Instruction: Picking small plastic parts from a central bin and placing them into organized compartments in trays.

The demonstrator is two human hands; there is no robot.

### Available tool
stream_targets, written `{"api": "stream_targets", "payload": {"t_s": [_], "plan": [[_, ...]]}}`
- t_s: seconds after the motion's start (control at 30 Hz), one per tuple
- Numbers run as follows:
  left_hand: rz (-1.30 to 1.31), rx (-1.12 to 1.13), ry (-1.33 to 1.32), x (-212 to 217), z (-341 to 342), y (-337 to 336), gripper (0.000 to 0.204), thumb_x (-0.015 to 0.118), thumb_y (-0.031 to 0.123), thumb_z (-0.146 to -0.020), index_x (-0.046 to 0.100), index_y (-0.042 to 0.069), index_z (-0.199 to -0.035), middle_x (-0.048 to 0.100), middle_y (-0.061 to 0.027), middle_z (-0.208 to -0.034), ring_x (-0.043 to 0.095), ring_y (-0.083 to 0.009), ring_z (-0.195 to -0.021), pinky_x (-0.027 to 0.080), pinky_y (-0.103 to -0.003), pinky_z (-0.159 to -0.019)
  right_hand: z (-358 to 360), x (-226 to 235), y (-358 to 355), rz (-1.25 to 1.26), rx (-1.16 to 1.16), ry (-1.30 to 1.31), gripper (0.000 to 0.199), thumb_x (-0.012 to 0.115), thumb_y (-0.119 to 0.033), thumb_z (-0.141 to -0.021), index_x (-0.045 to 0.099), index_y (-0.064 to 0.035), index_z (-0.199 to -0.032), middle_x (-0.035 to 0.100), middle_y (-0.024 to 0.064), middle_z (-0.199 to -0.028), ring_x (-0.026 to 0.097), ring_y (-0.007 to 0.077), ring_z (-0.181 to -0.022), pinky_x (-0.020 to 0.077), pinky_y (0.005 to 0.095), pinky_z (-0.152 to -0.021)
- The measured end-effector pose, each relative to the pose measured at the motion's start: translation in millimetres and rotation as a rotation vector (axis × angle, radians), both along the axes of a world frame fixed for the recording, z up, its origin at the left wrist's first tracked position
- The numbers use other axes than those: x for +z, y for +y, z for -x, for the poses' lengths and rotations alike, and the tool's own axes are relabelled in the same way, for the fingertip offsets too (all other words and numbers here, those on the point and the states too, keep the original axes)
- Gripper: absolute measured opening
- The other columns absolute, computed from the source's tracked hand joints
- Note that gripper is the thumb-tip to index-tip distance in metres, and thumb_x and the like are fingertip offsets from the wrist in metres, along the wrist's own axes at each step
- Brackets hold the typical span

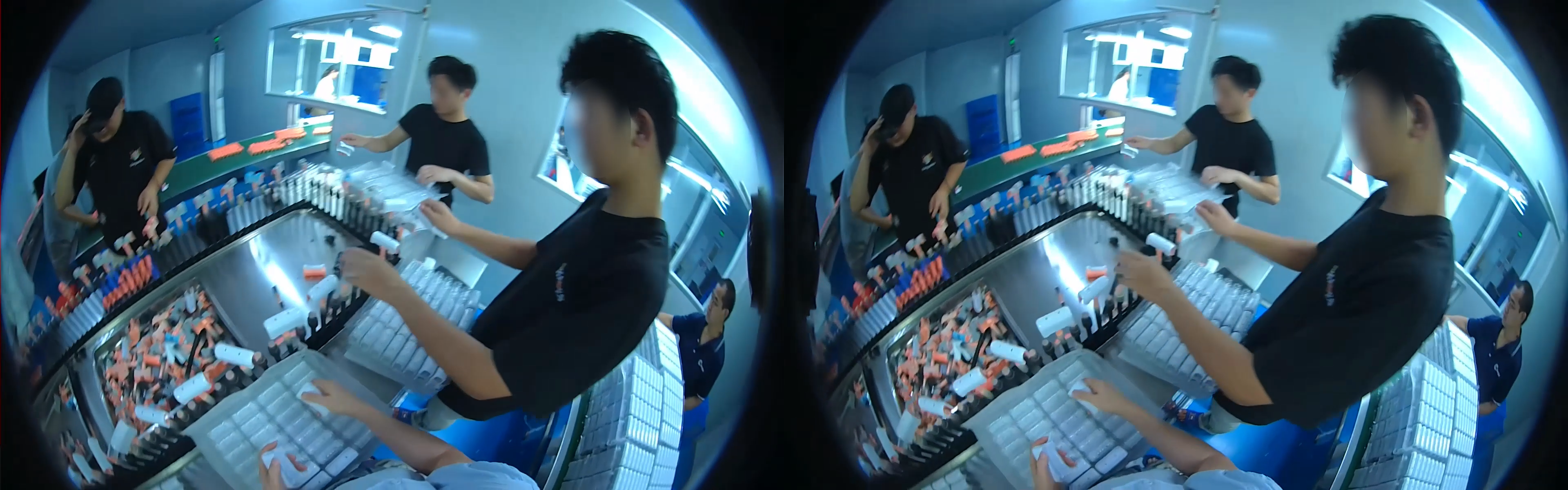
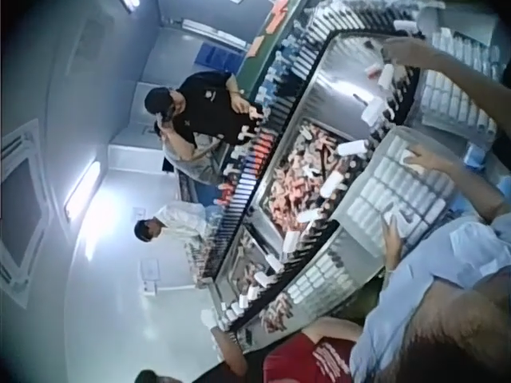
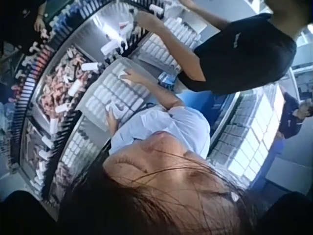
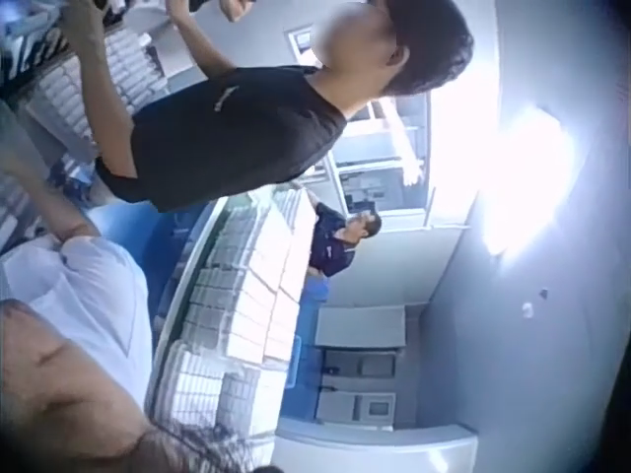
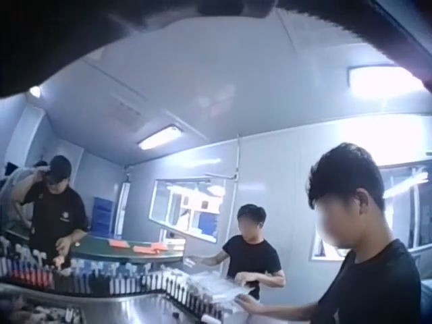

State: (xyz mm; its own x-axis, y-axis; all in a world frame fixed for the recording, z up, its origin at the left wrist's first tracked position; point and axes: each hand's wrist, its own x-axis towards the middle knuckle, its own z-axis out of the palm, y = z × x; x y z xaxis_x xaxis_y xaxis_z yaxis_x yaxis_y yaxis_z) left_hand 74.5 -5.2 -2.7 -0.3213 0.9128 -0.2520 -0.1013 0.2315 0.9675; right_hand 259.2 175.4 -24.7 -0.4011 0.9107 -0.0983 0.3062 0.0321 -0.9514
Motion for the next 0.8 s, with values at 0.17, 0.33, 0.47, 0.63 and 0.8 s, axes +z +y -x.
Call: {"api": "stream_targets", "payload": {"t_s": [0.17, 0.33, 0.47, 0.63, 0.8], "plan": [[-0.187, -0.074, -0.39, -68, 20, 12, 0.04, 0.044, 0.019, -0.087, 0.037, 0.004, -0.123, 0.056, -0.0149, -0.083, 0.06, -0.0271, -0.064, 0.052, -0.041, -0.061, 5, -1, 1, 0.131, -0.009, 0.06, 0.033, 0.062, -0.031, -0.084, 0.061, -0.0034, -0.102, 0.062, 0.0056, -0.08, 0.056, 0.0097, -0.072, 0.0451, 0.0275, -0.063], [-0.16, -0.128, -0.397, -44, 23, 11, 0.04, 0.045, 0.012, -0.087, 0.037, 0.001, -0.124, 0.058, -0.015, -0.087, 0.062, -0.0252, -0.071, 0.051, -0.037, -0.068, 9, -16, 0, -0.098, -0.015, -0.006, 0.038, 0.061, -0.033, -0.084, 0.059, -0.0016, -0.106, 0.062, 0.0069, -0.084, 0.056, 0.0117, -0.072, 0.0451, 0.0284, -0.065], [-0.14, -0.131, -0.388, -41, 31, 10, 0.038, 0.045, 0.012, -0.088, 0.037, 0.001, -0.124, 0.057, -0.0142, -0.089, 0.062, -0.0248, -0.074, 0.052, -0.037, -0.07, 17, -6, -1, -0.061, 0.023, -0.068, 0.038, 0.061, -0.032, -0.084, 0.058, -0.0006, -0.105, 0.062, 0.0075, -0.083, 0.057, 0.0128, -0.071, 0.0451, 0.0285, -0.064], [-0.139, -0.141, -0.408, -39, 37, 11, 0.038, 0.046, 0.014, -0.089, 0.038, 0.001, -0.124, 0.057, -0.0139, -0.09, 0.062, -0.0245, -0.075, 0.052, -0.036, -0.071, 23, -9, -1, 0.02, 0.03, 0.012, 0.034, 0.061, -0.03, -0.085, 0.058, -0.0004, -0.101, 0.062, 0.0079, -0.08, 0.059, 0.0134, -0.066, 0.0458, 0.0292, -0.06], [-0.156, -0.147, -0.436, -39, 39, 11, 0.04, 0.049, 0.018, -0.089, 0.038, 0.001, -0.124, 0.057, -0.0137, -0.09, 0.062, -0.0242, -0.076, 0.052, -0.036, -0.071, 26, -14, 0, -0.011, 0.027, 0.001, 0.033, 0.061, -0.029, -0.085, 0.058, -0.0007, -0.103, 0.062, 0.0076, -0.082, 0.059, 0.0126, -0.067, 0.0459, 0.0289, -0.062]]}}
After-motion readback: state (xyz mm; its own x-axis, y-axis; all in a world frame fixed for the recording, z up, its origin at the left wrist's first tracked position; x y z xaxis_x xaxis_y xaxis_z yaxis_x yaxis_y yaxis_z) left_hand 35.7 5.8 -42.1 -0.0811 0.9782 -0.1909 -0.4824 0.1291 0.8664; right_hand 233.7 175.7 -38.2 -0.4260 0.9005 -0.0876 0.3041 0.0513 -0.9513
